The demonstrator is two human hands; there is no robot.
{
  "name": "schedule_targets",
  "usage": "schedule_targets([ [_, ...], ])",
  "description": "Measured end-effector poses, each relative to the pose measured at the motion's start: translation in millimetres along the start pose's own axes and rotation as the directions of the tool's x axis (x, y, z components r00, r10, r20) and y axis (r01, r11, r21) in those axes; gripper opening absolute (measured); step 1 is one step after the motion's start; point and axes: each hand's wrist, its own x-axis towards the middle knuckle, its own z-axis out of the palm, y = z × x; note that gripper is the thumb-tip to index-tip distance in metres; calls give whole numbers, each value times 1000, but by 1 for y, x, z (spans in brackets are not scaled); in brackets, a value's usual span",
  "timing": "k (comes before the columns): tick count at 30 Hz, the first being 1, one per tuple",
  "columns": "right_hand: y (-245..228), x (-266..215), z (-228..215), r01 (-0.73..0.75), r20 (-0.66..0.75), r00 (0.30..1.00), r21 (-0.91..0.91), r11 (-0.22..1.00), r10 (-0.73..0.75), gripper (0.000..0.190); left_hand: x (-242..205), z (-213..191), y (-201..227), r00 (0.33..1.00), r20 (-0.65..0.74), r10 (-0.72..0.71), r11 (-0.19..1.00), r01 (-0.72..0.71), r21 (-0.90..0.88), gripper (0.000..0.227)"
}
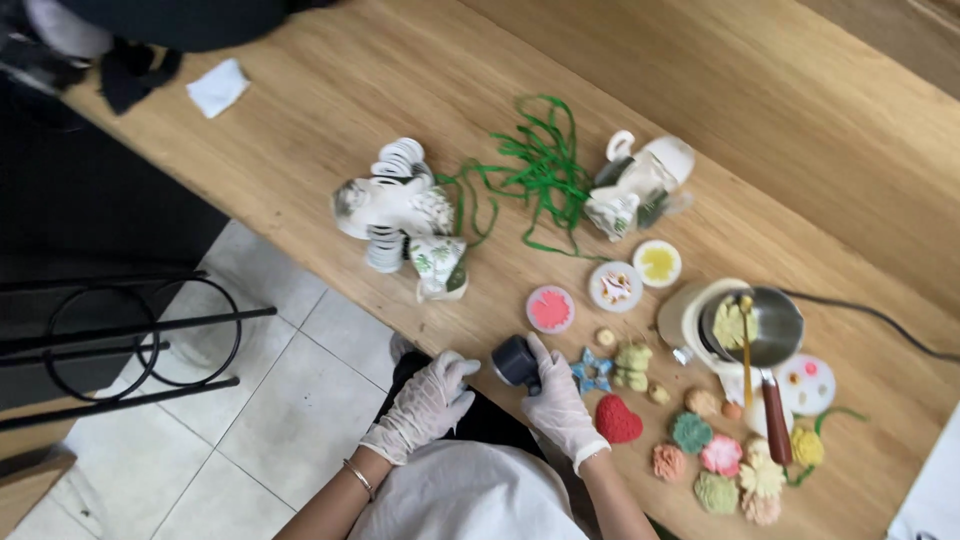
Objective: The person uses a heat gun to melt and smooth the surfaces of decorative shaped candles on a wooden workbench, moving between several candle pieces. They handle a wick, retrieve supplies from a shelf, and hold a candle while working on it with the heat gun.
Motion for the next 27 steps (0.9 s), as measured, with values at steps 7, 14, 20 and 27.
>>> schedule_targets([
  [7, 13, 23, 2, 148, -43, 988, -60, 987, -151, 92, -25, -40, -25, 988, -84, -128, 992, 127, -20, 28],
  [14, 183, 74, 6, -267, -259, 932, -14, 963, 255, 71, -45, -115, -77, 956, -73, -284, 957, 288, 37, 22],
  [20, 30, 86, 20, -80, -450, 891, -39, 996, 54, 37, -62, -266, -136, 918, -348, -192, 977, 212, 20, 30],
  [27, -361, 152, 95, 278, -399, 843, -251, 927, -361, 20, -64, -473, -158, 718, -691, 87, 995, -96, 26, 19],
])
